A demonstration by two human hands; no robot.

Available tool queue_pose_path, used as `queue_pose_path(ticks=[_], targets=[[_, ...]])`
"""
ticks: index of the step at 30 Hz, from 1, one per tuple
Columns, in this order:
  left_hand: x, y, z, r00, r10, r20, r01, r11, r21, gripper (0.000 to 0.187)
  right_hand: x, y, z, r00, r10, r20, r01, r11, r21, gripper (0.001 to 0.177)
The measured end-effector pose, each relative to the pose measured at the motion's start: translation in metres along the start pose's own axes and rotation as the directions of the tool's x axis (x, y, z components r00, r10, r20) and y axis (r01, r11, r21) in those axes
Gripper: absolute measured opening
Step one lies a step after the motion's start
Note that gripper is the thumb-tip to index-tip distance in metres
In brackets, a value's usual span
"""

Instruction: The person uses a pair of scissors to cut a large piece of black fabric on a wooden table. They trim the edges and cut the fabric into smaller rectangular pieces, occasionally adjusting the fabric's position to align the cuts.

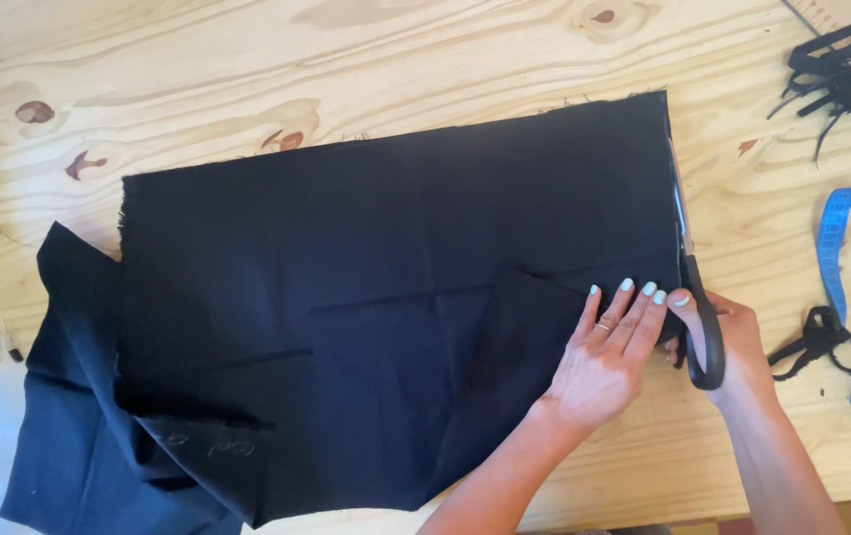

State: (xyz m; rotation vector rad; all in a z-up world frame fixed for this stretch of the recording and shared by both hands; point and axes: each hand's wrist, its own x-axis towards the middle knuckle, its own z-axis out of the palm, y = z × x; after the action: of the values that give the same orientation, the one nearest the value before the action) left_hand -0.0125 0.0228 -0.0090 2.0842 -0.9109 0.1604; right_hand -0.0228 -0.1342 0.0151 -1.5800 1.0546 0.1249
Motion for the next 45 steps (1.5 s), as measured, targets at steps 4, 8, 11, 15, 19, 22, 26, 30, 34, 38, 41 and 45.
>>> queue_pose_path(ticks=[4,8,11,15,19,22,26,30,34,38,41,45], targets=[[0.000,-0.002,0.001,0.999,0.025,-0.021,-0.025,1.000,-0.013,0.053,-0.003,-0.020,0.010,0.999,-0.006,-0.034,0.004,0.998,-0.056,0.034],[0.002,-0.001,-0.002,0.999,0.027,-0.036,-0.027,1.000,-0.009,0.052,0.004,-0.016,0.014,0.998,-0.024,-0.054,0.024,1.000,-0.008,0.022],[0.002,-0.002,0.000,0.999,0.028,-0.033,-0.028,0.999,-0.024,0.053,0.002,-0.023,0.016,0.997,0.040,-0.059,-0.039,0.999,0.014,0.027],[0.002,-0.003,0.000,0.999,0.040,-0.036,-0.041,0.999,-0.018,0.053,0.008,-0.022,0.014,0.999,0.018,-0.035,-0.017,1.000,0.015,0.029],[0.001,-0.003,0.000,0.998,0.043,-0.043,-0.044,0.999,-0.012,0.054,0.008,-0.038,0.018,0.998,-0.025,-0.062,0.018,0.994,-0.106,0.050],[0.002,-0.004,-0.001,0.998,0.046,-0.052,-0.047,0.999,-0.007,0.055,0.013,-0.040,0.020,0.997,-0.039,-0.073,0.031,0.993,-0.118,0.048],[0.000,-0.005,0.003,0.998,0.043,-0.052,-0.045,0.999,-0.022,0.056,0.023,-0.030,0.019,0.996,-0.047,-0.074,0.041,0.996,-0.082,0.042],[0.000,-0.005,0.000,0.998,0.041,-0.048,-0.042,0.999,-0.022,0.054,0.018,-0.039,0.021,0.997,-0.064,-0.048,0.061,0.996,-0.066,0.054],[0.000,-0.005,0.000,0.998,0.045,-0.045,-0.046,0.999,-0.024,0.056,0.020,-0.049,0.025,0.996,-0.044,-0.081,0.036,0.994,-0.106,0.055],[0.000,-0.006,0.002,0.998,0.046,-0.049,-0.047,0.999,-0.018,0.053,0.034,-0.035,0.023,0.995,-0.053,-0.079,0.052,0.999,-0.017,0.047],[-0.001,-0.007,0.001,0.999,0.046,-0.022,-0.047,0.998,-0.034,0.056,0.047,-0.020,0.021,0.994,-0.076,-0.078,0.077,0.997,0.006,0.045],[0.000,-0.005,-0.001,0.997,0.051,-0.052,-0.052,0.998,-0.021,0.054,0.029,-0.054,0.025,0.994,-0.061,-0.096,0.049,0.991,-0.124,0.055]])
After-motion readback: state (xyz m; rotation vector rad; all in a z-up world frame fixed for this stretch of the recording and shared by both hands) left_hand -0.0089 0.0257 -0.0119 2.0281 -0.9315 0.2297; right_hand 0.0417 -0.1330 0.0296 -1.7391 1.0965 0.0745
